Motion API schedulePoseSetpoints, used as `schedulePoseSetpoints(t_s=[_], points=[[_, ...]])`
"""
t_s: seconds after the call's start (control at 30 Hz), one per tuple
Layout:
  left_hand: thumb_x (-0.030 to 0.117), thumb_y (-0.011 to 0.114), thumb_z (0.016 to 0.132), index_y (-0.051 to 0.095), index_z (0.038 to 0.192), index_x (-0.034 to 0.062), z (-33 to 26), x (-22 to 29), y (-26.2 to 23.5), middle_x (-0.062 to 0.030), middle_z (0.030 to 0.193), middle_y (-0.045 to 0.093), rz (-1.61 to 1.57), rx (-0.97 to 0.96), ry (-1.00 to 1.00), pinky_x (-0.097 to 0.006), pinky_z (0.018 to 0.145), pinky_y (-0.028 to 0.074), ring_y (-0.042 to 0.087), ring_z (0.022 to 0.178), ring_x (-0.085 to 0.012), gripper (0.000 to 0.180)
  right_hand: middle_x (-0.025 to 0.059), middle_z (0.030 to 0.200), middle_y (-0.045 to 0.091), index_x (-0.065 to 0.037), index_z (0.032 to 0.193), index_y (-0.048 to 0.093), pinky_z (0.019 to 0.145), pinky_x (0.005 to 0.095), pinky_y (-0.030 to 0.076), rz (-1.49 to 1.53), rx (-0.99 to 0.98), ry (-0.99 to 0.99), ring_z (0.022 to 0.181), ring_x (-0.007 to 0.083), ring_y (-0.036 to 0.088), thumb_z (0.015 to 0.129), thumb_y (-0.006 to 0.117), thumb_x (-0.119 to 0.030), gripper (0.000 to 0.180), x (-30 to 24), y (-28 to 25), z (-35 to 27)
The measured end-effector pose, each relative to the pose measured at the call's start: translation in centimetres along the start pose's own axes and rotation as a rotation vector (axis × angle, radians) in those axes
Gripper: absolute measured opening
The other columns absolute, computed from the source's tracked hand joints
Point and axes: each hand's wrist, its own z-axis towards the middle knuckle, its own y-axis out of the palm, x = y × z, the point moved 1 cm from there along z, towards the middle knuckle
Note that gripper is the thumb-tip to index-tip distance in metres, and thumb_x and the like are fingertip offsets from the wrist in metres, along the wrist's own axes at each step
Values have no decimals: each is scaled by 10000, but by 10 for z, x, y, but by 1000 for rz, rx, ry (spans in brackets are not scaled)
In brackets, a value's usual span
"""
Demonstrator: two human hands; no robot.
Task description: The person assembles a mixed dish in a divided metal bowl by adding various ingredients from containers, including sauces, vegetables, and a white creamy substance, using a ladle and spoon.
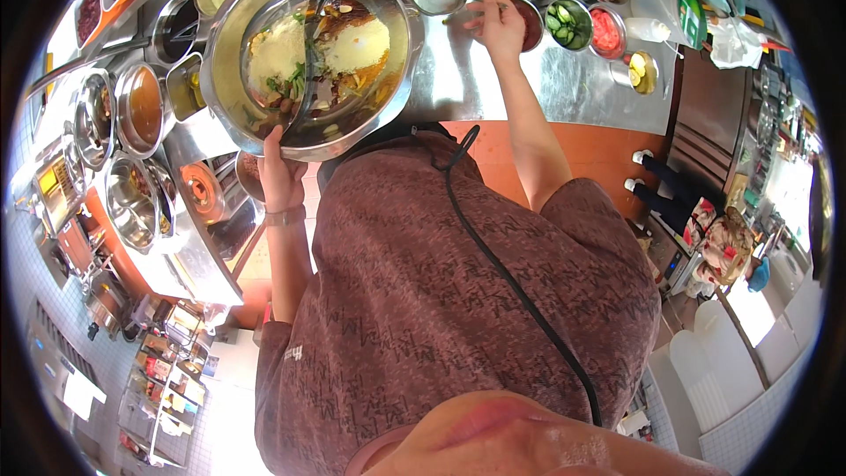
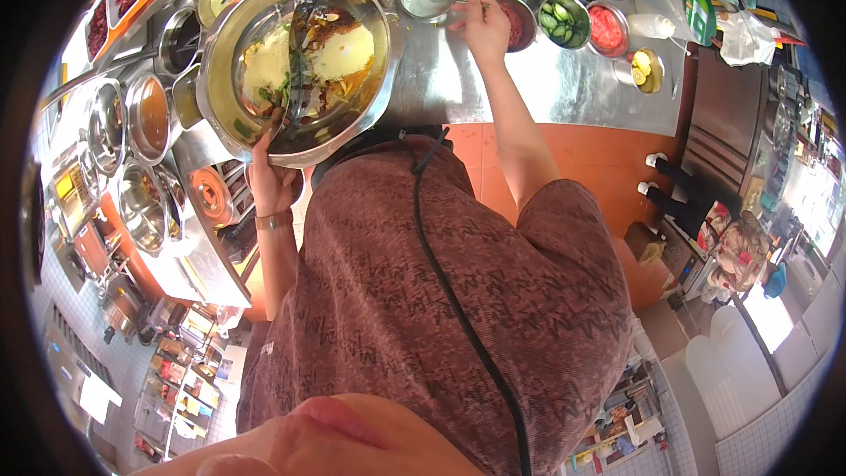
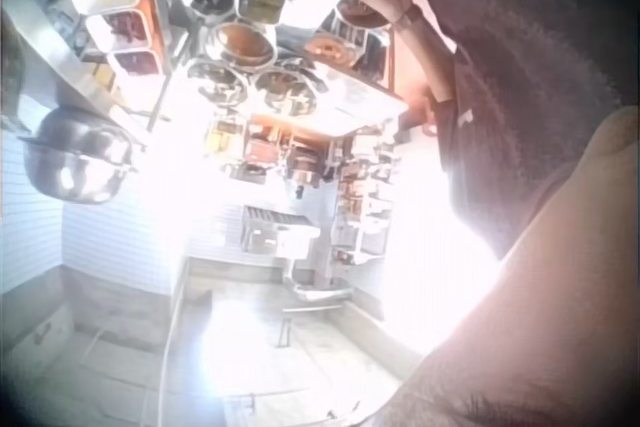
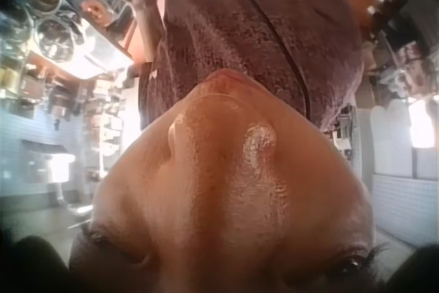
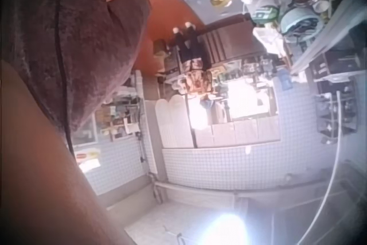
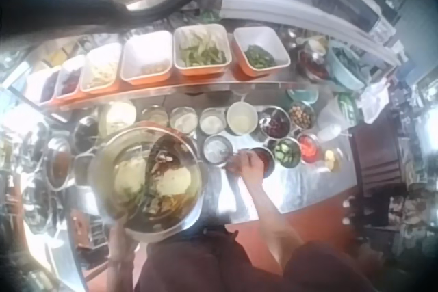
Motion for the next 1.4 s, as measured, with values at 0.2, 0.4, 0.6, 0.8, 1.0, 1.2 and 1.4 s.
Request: schedulePoseSetpoints(t_s=[0.2, 0.4, 0.6, 0.8, 1.0, 1.2, 1.4], points=[[252, 591, 1023, 644, 1095, 37, 10, -9, -16, -27, 842, 683, 21, -54, 8, -219, 386, 237, 468, 472, -62, 233, 166, 1010, 773, 29, 1182, 643, 570, 237, 512, 209, -104, -263, 686, 141, 697, 1110, 499, -197, 277, -87, 3, -51], [251, 586, 1013, 636, 1165, -3, 0, -1, 13, -81, 931, 735, 44, -85, -60, -214, 392, 260, 532, 519, -70, 300, 43, 1009, 787, -47, 1183, 706, 677, 250, 555, -258, -487, -726, 772, 113, 715, 1088, 555, -213, 244, -140, 66, -94], [259, 566, 1029, 634, 1167, -13, -2, -6, 15, -125, 1029, 762, 17, -104, 6, -201, 393, 343, 701, 656, -122, 312, 23, 1028, 781, -35, 1196, 679, 599, 241, 510, -156, -277, -422, 735, 90, 708, 1095, 524, -259, 290, -139, 67, -30], [264, 574, 1029, 625, 1186, 115, -11, -4, 18, -35, 946, 749, 26, -44, 20, -201, 379, 296, 608, 553, -71, 222, 102, 1015, 777, -14, 1206, 639, 520, 286, 503, -39, -145, -60, 617, 159, 711, 1078, 514, -228, 279, -25, 62, 114], [272, 594, 1025, 626, 1174, 105, -17, -6, 25, -13, 924, 725, 7, 11, 4, -208, 382, 277, 540, 521, -56, 226, 147, 1045, 776, 23, 1218, 619, 503, 282, 488, 22, -182, 53, 627, 188, 718, 1080, 476, -182, 285, -3, 77, 139], [277, 602, 1028, 653, 1113, 63, -8, -6, 25, -14, 866, 696, -10, 18, -6, -210, 397, 254, 487, 508, -38, 236, 175, 1021, 777, 48, 1220, 625, 531, 275, 498, 192, -134, 65, 658, 202, 728, 1081, 479, -164, 293, -7, 41, 139], [281, 590, 1036, 662, 1162, 64, 8, 1, 36, 0, 856, 692, -16, -39, 5, -208, 392, 249, 483, 516, -28, 261, 183, 1033, 774, 44, 1190, 662, 574, 271, 512, 276, -129, -75, 682, 203, 731, 1071, 520, -171, 284, -59, 4, 99]])
